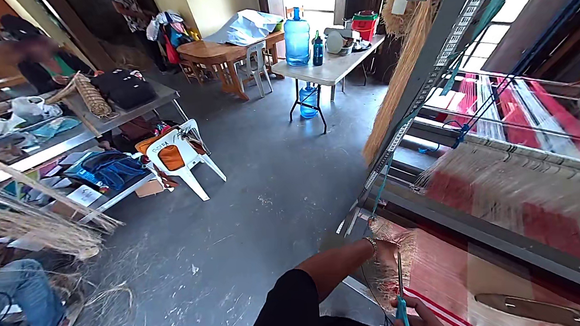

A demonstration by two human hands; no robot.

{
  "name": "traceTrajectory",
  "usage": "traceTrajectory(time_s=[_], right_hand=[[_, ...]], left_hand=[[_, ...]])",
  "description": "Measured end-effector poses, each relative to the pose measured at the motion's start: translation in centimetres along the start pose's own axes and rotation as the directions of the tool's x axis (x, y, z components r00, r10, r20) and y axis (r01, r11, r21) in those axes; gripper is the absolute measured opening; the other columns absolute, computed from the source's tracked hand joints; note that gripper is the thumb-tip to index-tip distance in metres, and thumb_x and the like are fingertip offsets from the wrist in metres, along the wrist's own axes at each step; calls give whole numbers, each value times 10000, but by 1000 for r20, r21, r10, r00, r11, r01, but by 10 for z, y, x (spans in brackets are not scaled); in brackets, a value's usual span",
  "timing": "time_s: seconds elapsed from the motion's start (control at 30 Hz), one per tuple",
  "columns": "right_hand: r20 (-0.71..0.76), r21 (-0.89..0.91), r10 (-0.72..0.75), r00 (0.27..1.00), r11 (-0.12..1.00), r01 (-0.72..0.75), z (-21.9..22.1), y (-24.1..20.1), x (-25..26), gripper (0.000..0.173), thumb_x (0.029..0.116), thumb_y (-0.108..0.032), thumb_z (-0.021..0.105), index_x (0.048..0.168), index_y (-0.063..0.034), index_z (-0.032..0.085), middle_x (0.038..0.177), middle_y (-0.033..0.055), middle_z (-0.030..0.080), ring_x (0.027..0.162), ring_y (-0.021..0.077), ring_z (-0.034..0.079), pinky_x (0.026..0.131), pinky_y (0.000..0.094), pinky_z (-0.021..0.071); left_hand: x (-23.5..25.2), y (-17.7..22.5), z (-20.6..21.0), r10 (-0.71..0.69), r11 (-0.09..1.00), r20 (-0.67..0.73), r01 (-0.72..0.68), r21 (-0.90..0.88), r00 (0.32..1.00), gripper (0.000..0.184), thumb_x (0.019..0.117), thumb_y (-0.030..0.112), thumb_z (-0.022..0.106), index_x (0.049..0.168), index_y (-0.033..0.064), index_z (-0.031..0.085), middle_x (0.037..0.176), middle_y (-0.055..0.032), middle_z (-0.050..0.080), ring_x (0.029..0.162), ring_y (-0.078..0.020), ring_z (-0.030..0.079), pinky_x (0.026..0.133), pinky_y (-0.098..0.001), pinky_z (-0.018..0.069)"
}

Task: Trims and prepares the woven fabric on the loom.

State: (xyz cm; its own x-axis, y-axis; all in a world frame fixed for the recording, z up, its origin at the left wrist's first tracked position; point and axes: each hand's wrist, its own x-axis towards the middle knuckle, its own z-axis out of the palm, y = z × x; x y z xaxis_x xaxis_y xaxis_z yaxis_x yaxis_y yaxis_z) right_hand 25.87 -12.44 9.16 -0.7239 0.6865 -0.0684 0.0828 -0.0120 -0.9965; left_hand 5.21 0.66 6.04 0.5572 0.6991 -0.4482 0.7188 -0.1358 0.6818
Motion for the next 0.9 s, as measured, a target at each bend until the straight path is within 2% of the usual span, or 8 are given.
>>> traceTrajectory(time_s=[0.13, 0.27, 0.4, 0.5, 0.57, 0.63, 0.73, 0.9], right_hand=[[-34, 1, 13, 999, 1000, -13, -3, 2, 5, 339, 1005, -22, 585, 1329, 21, 495, 880, 40, 772, 771, 133, 751, 765, 323, 630], [-136, 85, 32, 990, 996, -20, -9, 20, 11, 349, 1016, -124, 597, 1332, 5, 522, 863, 86, 765, 757, 196, 754, 744, 374, 643], [-211, 237, 172, 962, 964, -120, -17, 38, 9, 420, 1059, -297, 545, 1366, -11, 521, 877, 104, 730, 732, 211, 725, 733, 408, 640], [-213, 370, 264, 941, 913, -172, -21, 45, 3, 375, 1074, -273, 492, 1341, -10, 505, 815, 57, 700, 695, 161, 701, 714, 368, 627], [-183, 454, 284, 941, 873, -175, -23, 53, 2, 362, 1076, -272, 499, 1324, -8, 507, 830, 64, 694, 706, 171, 701, 728, 373, 626], [-117, 516, 286, 951, 836, -188, -23, 63, 0, 438, 1065, -368, 507, 1324, -15, 503, 862, 69, 707, 752, 181, 714, 768, 375, 624], [46, 472, 293, 955, 836, -280, -24, 78, 0, 731, 1011, -650, 427, 1379, -20, 476, 951, 72, 705, 877, 200, 706, 841, 391, 599], [193, 419, 381, 904, 801, -427, -21, 94, 11, 609, 1063, -569, 320, 1330, -53, 503, 884, 42, 698, 834, 176, 711, 795, 353, 602]], left_hand=[[27, -9, 21, -112, 989, -66, 118, 94, 991, 455, 1046, 138, 548, 1424, -106, 481, 1329, -327, 598, 1275, -454, 579, 1088, -602, 427], [4, -1, 29, -59, 997, -229, 70, 40, 972, 495, 964, 27, 628, 1417, -115, 489, 1323, -338, 594, 1272, -469, 570, 1090, -613, 432], [-1, -10, 18, -124, 992, -210, 114, -61, 970, 430, 1078, 178, 488, 1424, -77, 511, 1375, -302, 583, 1302, -418, 570, 1129, -551, 424], [0, -32, 16, -137, 977, -137, 111, -182, 981, 400, 1093, 211, 470, 1268, -128, 591, 1259, -321, 620, 1203, -409, 606, 1075, -547, 439], [-2, -54, 19, -135, 954, -136, 91, -285, 982, 375, 1092, 252, 486, 1225, -69, 628, 1142, -218, 669, 1014, -262, 641, 935, -439, 508], [-4, -68, 22, -149, 909, -151, 76, -410, 977, 402, 1103, 348, 436, 1170, 6, 636, 1052, -95, 664, 848, -105, 569, 765, -307, 481], [-5, -72, 25, -221, 871, -188, 107, -479, 957, 502, 1128, 375, 329, 1226, -11, 635, 1082, -136, 648, 855, -165, 553, 772, -364, 481], [2, -78, 40, -342, 830, -280, 148, -537, 897, 460, 1133, 341, 326, 1143, -14, 619, 938, -94, 563, 786, -150, 498, 724, -350, 458]])
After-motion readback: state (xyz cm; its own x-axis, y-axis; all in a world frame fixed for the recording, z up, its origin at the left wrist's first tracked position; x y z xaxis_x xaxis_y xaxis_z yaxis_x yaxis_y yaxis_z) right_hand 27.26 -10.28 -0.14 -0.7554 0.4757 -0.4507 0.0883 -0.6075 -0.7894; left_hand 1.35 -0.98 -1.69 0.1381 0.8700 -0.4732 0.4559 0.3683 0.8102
